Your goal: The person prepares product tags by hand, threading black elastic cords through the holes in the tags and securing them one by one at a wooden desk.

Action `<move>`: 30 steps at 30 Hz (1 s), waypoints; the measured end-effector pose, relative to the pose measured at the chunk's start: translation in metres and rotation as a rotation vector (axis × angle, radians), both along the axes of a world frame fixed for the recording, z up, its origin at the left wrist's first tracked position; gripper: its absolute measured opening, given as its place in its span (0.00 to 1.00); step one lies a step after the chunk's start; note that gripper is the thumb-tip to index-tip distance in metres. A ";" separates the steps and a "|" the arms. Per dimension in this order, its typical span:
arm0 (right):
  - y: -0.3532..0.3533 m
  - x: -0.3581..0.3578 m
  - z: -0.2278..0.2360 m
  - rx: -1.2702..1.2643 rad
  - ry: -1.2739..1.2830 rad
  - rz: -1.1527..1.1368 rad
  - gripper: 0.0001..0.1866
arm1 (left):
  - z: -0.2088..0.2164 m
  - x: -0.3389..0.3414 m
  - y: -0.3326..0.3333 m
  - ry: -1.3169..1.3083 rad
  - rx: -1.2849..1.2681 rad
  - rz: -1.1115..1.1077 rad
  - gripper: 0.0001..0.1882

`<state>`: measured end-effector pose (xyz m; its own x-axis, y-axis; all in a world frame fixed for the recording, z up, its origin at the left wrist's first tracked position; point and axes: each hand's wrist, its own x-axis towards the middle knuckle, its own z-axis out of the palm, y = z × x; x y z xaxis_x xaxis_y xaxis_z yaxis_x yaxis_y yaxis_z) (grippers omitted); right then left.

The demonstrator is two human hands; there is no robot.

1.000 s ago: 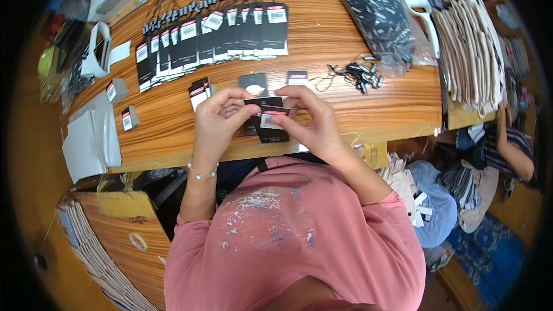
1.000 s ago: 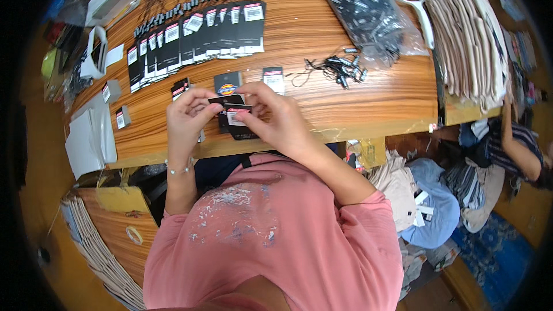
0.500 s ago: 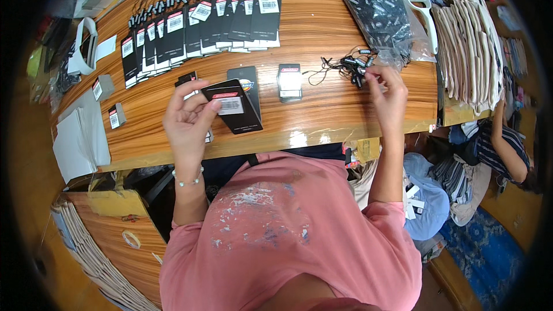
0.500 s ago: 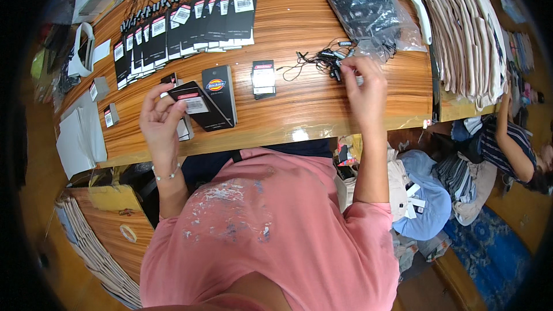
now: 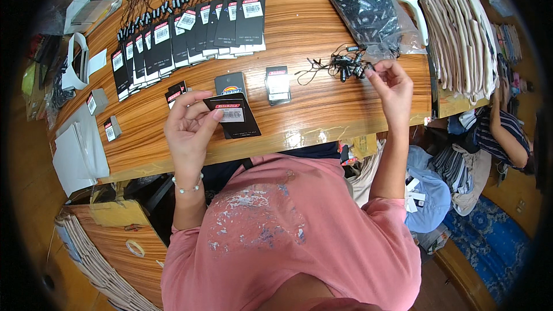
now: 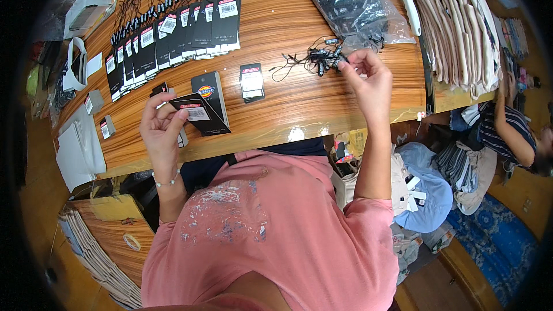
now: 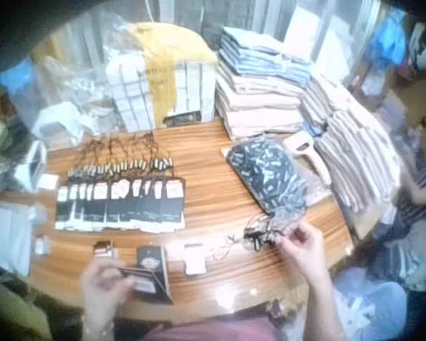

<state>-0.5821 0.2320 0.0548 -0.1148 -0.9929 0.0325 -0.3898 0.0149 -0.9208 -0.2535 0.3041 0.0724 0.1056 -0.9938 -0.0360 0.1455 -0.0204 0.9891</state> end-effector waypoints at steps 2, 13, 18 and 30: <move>-0.005 0.002 0.013 -0.008 -0.207 0.007 0.07 | 0.000 -0.001 -0.002 0.034 -0.021 -0.024 0.15; -0.005 0.045 0.032 -0.002 -0.500 0.091 0.14 | 0.027 -0.066 -0.073 0.227 0.181 -0.679 0.15; 0.009 0.057 0.028 -0.031 -0.400 0.186 0.14 | 0.014 -0.084 -0.079 0.399 0.313 -0.680 0.14; -0.005 0.044 -0.017 -0.322 0.444 0.303 0.11 | -0.003 -0.074 -0.080 0.829 0.420 -0.571 0.12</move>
<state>-0.5382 0.2273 0.0375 0.2637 -0.9115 0.3156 -0.6799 -0.4077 -0.6095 -0.3271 0.2236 0.0694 -0.5810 -0.7805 -0.2307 0.6261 -0.6097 0.4861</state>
